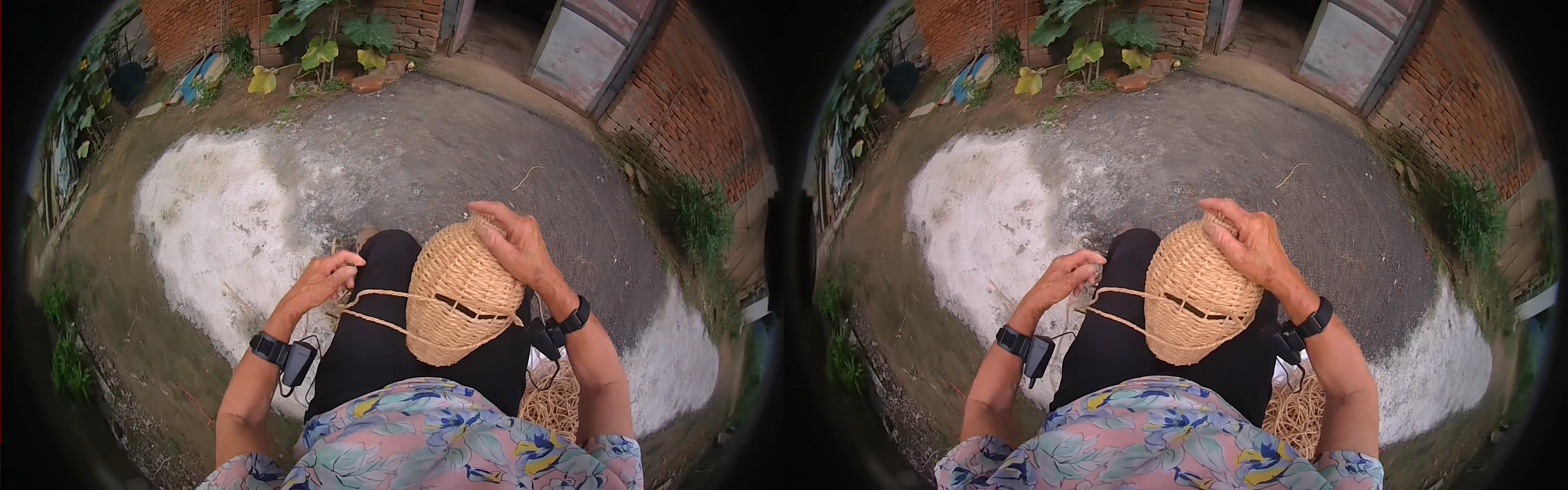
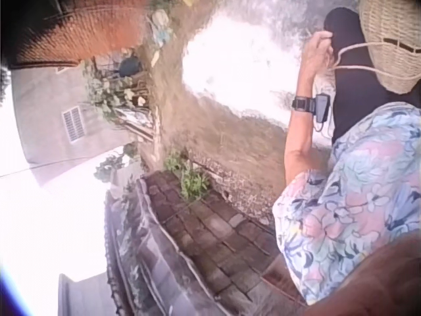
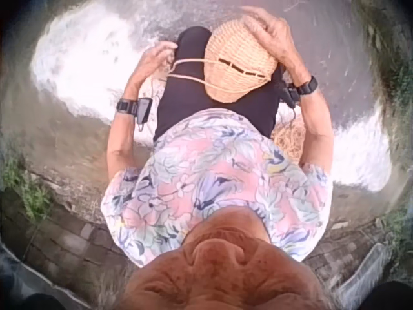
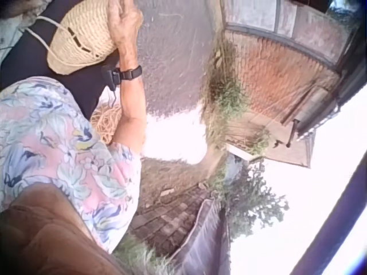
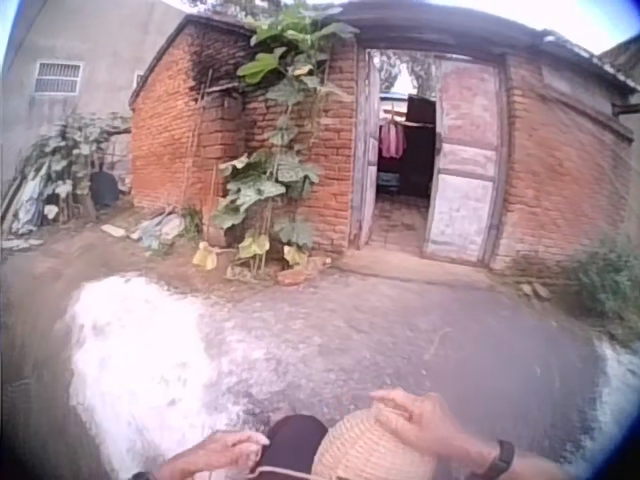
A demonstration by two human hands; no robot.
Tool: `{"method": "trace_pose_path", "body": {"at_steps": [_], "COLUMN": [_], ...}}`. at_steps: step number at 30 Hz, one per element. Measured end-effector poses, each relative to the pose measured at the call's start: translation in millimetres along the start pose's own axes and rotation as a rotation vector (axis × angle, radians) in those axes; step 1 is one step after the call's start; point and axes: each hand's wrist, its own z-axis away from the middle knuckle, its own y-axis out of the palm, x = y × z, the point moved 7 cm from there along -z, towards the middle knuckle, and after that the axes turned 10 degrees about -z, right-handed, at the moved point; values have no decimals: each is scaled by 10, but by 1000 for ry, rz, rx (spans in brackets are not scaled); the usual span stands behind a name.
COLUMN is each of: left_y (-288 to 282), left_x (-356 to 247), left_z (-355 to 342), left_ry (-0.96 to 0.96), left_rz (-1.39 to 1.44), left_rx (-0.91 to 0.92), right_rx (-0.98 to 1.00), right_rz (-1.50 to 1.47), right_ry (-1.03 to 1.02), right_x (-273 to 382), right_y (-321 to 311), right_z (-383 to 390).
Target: Weave a basket using dried plant fibers or straw.
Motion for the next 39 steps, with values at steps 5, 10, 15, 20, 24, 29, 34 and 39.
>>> {"method": "trace_pose_path", "body": {"at_steps": [5, 10, 15, 20, 24, 29, 34, 39], "left_y": [-802, -1170, -1023, -944, -866, -793, -442, 37], "left_x": [-57, -333, -937, -1180, -1189, -1258, -1464, -1408], "left_z": [504, 955, 1244, 1393, 1406, 1408, 1242, 907], "left_ry": [168, 189, 278, 409, 395, 360, 741, 404], "left_rz": [-921, -978, -932, -730, -519, 525, 785, 716], "left_rx": [-390, -541, -554, -566, -437, -244, -43, 263], "right_rx": [-36, -39, -52, -77, -113, -134, -147, -182], "right_rz": [-34, 1, -47, -93, -74, -75, -118, -130], "right_ry": [8, 65, 112, 172, 187, 176, 202, 231], "right_x": [109, 112, 116, 93, -24, -22, 3, -46], "right_y": [-204, -331, -324, -335, -398, -419, -368, -440], "right_z": [231, 340, 387, 392, 426, 446, 424, 577]}}
